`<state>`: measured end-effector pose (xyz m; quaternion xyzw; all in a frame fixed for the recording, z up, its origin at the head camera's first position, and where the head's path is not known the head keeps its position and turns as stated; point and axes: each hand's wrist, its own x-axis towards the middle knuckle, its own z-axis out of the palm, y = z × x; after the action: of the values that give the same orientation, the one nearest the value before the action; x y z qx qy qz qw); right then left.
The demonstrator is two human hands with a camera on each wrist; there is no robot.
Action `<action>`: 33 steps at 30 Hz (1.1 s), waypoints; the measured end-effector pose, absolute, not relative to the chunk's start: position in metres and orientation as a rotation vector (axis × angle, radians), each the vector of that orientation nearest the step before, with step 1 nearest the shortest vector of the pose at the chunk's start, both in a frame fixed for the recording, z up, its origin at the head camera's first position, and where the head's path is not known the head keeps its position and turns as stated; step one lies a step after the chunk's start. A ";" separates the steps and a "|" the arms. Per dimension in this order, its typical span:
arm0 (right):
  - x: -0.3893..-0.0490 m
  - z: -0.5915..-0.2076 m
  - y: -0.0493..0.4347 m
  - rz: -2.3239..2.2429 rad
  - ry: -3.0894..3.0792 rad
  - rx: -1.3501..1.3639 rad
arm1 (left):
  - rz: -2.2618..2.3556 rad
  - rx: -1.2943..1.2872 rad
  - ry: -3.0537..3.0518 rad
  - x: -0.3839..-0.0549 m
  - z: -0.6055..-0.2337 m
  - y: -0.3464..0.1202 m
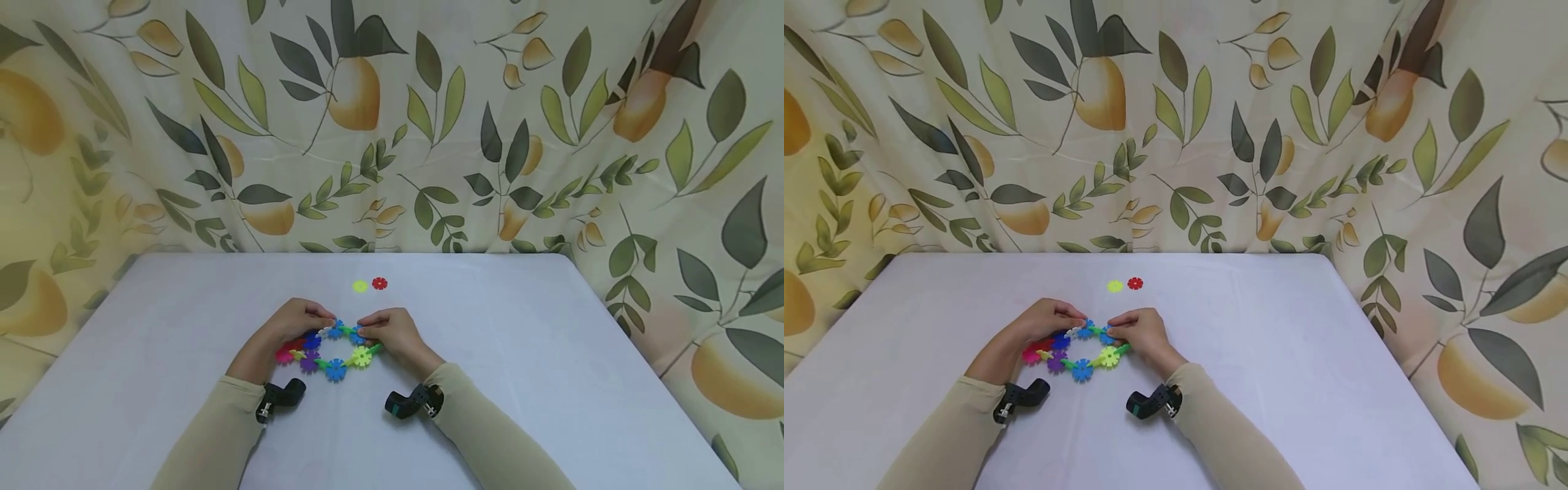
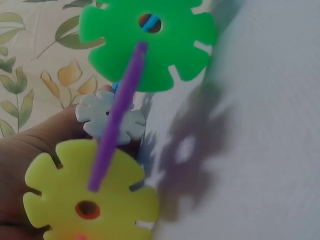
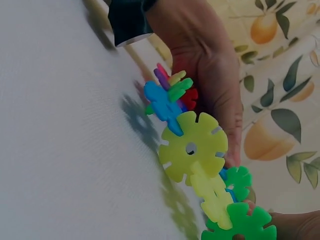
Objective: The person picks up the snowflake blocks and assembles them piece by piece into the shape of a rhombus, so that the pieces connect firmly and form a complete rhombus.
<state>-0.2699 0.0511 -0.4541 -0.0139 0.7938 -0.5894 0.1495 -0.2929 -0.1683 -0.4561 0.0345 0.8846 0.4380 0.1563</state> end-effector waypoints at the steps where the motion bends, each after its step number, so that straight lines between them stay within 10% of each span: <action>1: -0.270 -0.454 0.051 -1.695 2.284 -0.041 | 1.259 0.094 2.531 -0.293 -0.456 -0.168; 33: -0.277 -0.453 0.069 -1.715 2.198 -0.105 | 1.253 0.058 2.526 -0.292 -0.453 -0.173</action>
<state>-0.2766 0.0687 -0.4534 -0.0370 0.7757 -0.6053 0.1749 -0.2921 -0.1732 -0.4530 0.0202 0.8840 0.4387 0.1601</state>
